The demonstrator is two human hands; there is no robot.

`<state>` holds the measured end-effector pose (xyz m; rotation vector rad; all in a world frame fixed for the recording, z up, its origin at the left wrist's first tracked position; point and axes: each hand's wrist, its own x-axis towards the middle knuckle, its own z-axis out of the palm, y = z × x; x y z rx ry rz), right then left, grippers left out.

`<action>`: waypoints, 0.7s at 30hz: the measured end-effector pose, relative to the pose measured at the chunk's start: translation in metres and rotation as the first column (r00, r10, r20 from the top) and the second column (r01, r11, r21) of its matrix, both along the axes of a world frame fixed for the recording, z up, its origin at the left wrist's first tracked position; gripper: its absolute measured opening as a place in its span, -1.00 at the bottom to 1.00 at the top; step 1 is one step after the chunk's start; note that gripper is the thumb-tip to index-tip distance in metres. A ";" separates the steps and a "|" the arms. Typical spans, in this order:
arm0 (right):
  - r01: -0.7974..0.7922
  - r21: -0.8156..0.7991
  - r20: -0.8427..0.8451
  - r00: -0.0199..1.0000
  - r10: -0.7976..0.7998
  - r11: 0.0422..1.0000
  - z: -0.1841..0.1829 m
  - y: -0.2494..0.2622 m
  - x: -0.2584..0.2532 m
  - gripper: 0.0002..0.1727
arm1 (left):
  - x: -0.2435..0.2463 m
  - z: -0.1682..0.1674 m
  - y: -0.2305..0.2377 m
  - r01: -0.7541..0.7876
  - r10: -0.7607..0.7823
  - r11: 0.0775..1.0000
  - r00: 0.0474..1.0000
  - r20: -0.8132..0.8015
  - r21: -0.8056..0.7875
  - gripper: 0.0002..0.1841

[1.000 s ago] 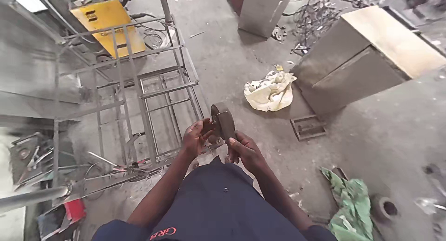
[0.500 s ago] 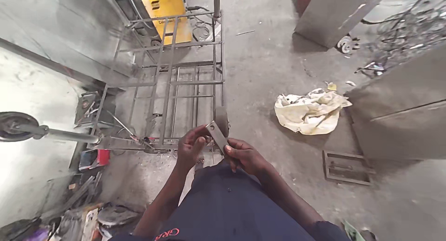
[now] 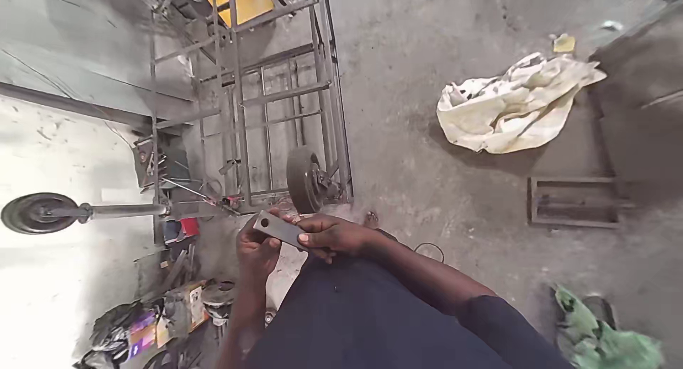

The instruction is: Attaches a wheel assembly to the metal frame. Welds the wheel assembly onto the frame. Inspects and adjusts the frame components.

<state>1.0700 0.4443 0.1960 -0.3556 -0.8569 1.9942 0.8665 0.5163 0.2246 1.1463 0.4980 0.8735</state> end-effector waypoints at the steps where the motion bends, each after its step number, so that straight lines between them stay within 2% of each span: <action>1: 0.015 0.002 0.026 1.000 -0.015 1.000 -0.002 -0.001 0.001 -0.74 | 0.001 0.002 0.000 -0.014 0.014 1.000 0.999 -0.031 0.017 -0.54; 3: 0.028 0.020 0.184 0.982 -0.032 0.999 -0.004 -0.004 0.006 -0.68 | -0.001 0.008 0.000 -0.072 0.077 0.995 0.994 -0.081 0.066 -0.57; 5: 0.001 0.071 0.356 0.934 -0.026 0.997 -0.005 -0.007 0.016 -0.54 | -0.006 0.013 0.008 -0.153 0.171 0.978 0.978 -0.119 0.141 -0.57; 8: 0.028 0.126 0.387 0.919 -0.075 0.992 -0.010 -0.019 0.036 -0.49 | -0.018 0.004 0.025 -0.220 0.300 0.936 0.906 -0.299 0.275 -0.52; 11: 0.063 0.088 0.407 0.908 -0.094 0.994 -0.015 -0.029 0.057 -0.53 | -0.015 -0.019 0.036 -0.112 0.289 0.935 0.791 -0.539 0.338 -0.55; 13: 0.100 0.051 0.477 0.872 -0.112 0.994 -0.018 -0.037 0.070 -0.53 | -0.005 -0.038 0.042 -0.043 0.250 0.940 0.762 -0.598 0.339 -0.53; 16: 0.173 0.046 0.547 0.820 -0.169 0.984 -0.026 -0.054 0.083 -0.52 | 0.015 -0.050 0.042 0.009 0.231 0.936 0.736 -0.636 0.351 -0.55; 21: 0.293 -0.059 0.626 0.755 -0.193 0.954 -0.028 -0.083 0.094 -0.58 | 0.027 -0.066 0.047 -0.029 0.225 0.941 0.799 -0.558 0.338 -0.53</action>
